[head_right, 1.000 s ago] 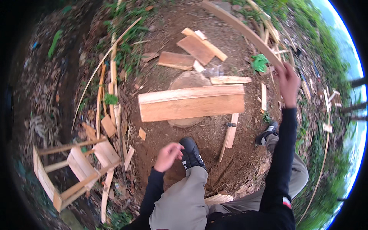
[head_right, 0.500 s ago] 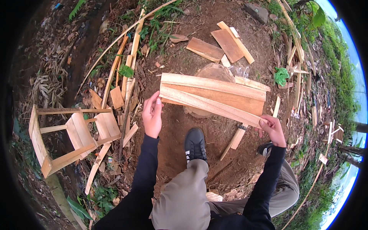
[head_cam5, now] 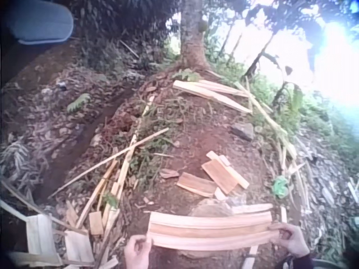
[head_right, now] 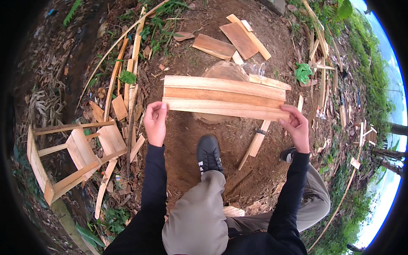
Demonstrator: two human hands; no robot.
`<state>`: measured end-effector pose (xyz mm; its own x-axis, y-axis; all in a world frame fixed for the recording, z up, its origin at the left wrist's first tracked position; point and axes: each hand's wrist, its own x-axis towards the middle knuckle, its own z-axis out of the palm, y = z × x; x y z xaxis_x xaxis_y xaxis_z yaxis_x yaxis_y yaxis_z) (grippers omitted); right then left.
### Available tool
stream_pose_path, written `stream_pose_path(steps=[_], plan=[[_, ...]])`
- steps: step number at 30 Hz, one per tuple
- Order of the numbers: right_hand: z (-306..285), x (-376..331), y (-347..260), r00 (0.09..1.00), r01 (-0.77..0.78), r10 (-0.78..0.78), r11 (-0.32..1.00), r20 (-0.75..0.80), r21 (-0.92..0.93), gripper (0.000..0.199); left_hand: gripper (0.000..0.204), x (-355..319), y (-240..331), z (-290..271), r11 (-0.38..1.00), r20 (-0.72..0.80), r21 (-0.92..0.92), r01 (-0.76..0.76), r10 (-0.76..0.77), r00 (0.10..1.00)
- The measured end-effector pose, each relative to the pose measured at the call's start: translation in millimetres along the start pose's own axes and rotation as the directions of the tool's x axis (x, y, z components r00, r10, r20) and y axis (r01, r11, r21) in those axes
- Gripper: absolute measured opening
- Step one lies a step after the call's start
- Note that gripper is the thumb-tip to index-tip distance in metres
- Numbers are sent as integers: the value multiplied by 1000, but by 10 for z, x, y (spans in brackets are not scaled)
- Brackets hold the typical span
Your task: The person assembles a wooden structure by hand, using a hammer to drive nails into wooden planks. They align the planks on a tree stump and secure them together, working outdoors in a wooded area.
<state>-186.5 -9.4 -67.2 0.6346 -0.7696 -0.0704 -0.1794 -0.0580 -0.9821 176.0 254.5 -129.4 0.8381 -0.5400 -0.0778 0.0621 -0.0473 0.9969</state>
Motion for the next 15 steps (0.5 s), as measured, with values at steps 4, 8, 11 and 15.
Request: stream_pose_path(steps=[4, 8, 11, 15], plan=[[26, 18, 141, 992, 42, -39, 999, -119, 19, 37, 33, -39, -9, 23, 998, -96, 52, -38, 43, 994], [22, 10, 124, 981, -28, 14, 997, -194, -67, 37, 33, -20, 17, 2, 995, -77, 90, -51, 58, 995], [25, -71, 231, 952, 14, -26, 999, -306, -40, 39, 26, -14, -7, -66, 938, -25, 300, -175, 191, 981], [130, -187, 166, 929, -8, -175, 871, -327, -491, 53, 36, -46, -53, -104, 949, -58, 266, -169, 190, 980]])
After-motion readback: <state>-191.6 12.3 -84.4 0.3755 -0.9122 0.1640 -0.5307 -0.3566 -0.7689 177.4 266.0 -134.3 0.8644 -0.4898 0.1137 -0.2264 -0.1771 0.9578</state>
